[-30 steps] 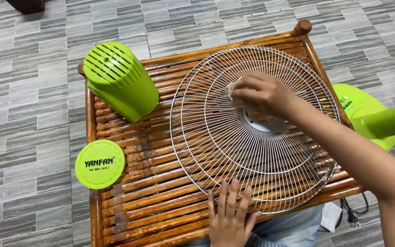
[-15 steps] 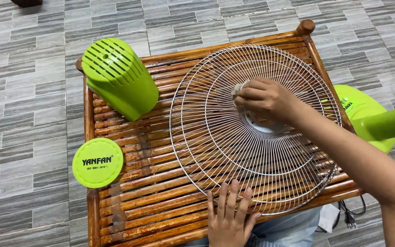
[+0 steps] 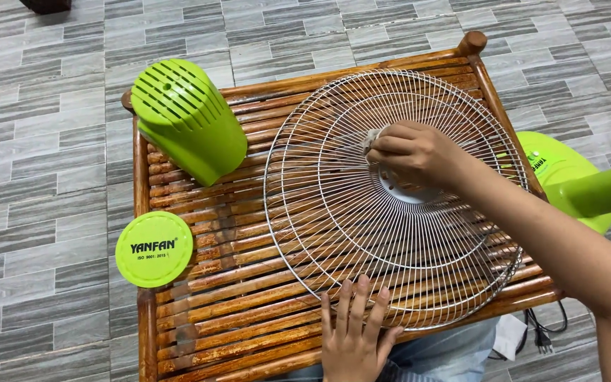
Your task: Cleaning a metal fan grill by wiping it thoroughly with a cloth.
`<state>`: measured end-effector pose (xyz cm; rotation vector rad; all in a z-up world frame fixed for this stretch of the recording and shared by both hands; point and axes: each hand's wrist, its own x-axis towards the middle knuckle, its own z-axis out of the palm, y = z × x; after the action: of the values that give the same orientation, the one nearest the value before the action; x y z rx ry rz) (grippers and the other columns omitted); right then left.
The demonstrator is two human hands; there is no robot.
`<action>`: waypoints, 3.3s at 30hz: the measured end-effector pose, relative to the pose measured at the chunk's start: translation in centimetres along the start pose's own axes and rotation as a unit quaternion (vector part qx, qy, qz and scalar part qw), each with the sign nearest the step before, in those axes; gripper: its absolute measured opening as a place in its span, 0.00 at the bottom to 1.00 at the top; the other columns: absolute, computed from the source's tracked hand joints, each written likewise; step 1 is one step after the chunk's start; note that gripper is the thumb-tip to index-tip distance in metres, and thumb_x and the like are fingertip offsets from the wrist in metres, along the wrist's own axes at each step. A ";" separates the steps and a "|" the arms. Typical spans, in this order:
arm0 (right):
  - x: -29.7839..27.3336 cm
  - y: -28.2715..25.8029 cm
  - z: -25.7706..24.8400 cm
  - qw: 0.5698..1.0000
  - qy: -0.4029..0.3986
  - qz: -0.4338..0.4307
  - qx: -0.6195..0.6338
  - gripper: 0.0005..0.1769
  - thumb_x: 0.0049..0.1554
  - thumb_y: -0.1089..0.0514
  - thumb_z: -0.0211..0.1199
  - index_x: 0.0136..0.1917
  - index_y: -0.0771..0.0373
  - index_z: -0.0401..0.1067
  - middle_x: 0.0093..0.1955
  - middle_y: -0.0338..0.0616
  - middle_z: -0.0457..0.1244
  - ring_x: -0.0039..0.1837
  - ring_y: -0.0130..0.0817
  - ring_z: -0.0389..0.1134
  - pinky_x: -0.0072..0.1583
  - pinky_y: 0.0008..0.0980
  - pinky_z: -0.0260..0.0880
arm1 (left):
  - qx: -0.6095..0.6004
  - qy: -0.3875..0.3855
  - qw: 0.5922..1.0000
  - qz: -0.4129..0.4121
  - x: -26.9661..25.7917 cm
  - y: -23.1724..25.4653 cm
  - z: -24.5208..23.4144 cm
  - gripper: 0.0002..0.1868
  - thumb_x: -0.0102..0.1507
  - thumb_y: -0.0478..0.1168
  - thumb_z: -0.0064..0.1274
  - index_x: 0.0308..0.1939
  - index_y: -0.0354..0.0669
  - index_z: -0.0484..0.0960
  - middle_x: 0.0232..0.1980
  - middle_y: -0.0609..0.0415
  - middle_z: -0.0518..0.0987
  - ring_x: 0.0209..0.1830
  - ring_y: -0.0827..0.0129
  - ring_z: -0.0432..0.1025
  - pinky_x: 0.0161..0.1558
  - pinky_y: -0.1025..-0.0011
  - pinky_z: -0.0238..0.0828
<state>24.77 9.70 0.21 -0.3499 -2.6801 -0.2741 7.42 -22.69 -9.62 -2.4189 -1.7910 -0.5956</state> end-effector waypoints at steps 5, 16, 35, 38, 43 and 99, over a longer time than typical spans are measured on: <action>1.6 -0.1 -0.1 0.999 -0.030 0.009 -0.023 0.16 0.49 0.60 0.69 0.53 0.54 0.77 0.56 0.40 0.70 0.56 0.33 0.71 0.61 0.30 0.75 | 0.000 0.003 1.000 0.001 0.2 0.1 0.0 0.45 0.66 0.73 0.38 0.78 0.59 0.43 0.83 0.52 0.40 0.83 0.55 0.33 0.77 0.40 0.30; 0.7 -1.5 0.3 1.000 0.025 -0.001 -0.017 0.15 0.49 0.59 0.71 0.51 0.55 0.77 0.50 0.41 0.71 0.52 0.32 0.71 0.53 0.29 0.78 | -0.012 -0.002 1.000 -0.007 0.0 0.1 -0.1 0.44 0.66 0.73 0.42 0.78 0.62 0.47 0.83 0.54 0.42 0.83 0.56 0.35 0.77 0.41 0.30; 2.2 8.2 2.3 0.861 -0.241 0.364 -0.263 0.04 0.49 0.67 0.61 0.40 0.64 0.74 0.36 0.50 0.68 0.37 0.39 0.71 0.39 0.34 0.76 | -0.011 -0.013 1.000 0.002 -0.1 -0.1 -0.1 0.45 0.66 0.74 0.41 0.78 0.60 0.45 0.83 0.51 0.39 0.83 0.54 0.34 0.77 0.40 0.25; 4.5 6.4 3.6 0.848 -0.293 0.385 -0.217 0.14 0.56 0.73 0.56 0.32 0.61 0.66 0.28 0.39 0.60 0.29 0.23 0.58 0.32 0.18 0.68 | -0.004 -0.016 1.000 0.007 -0.1 -0.1 0.0 0.47 0.66 0.75 0.41 0.78 0.59 0.44 0.83 0.50 0.38 0.83 0.53 0.32 0.77 0.39 0.24; 7.0 3.0 3.2 0.931 -0.190 0.306 -0.064 0.09 0.57 0.69 0.60 0.35 0.65 0.69 0.34 0.49 0.65 0.28 0.28 0.63 0.28 0.19 0.70 | -0.010 -0.001 1.000 -0.018 0.2 -0.1 0.2 0.44 0.69 0.69 0.37 0.79 0.55 0.38 0.83 0.50 0.36 0.83 0.54 0.30 0.78 0.43 0.22; -7.7 -15.5 -5.4 0.985 0.099 0.143 0.004 0.08 0.55 0.65 0.64 0.49 0.65 0.73 0.47 0.48 0.69 0.46 0.34 0.72 0.43 0.22 0.79 | 0.008 0.047 0.998 -0.031 -0.4 0.7 0.9 0.44 0.64 0.70 0.44 0.77 0.61 0.45 0.81 0.58 0.46 0.82 0.61 0.41 0.79 0.46 0.35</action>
<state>29.18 -7.86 -0.44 -0.6608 -2.3971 -0.1991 8.26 -23.02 -10.51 -2.2933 -1.8311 -0.6859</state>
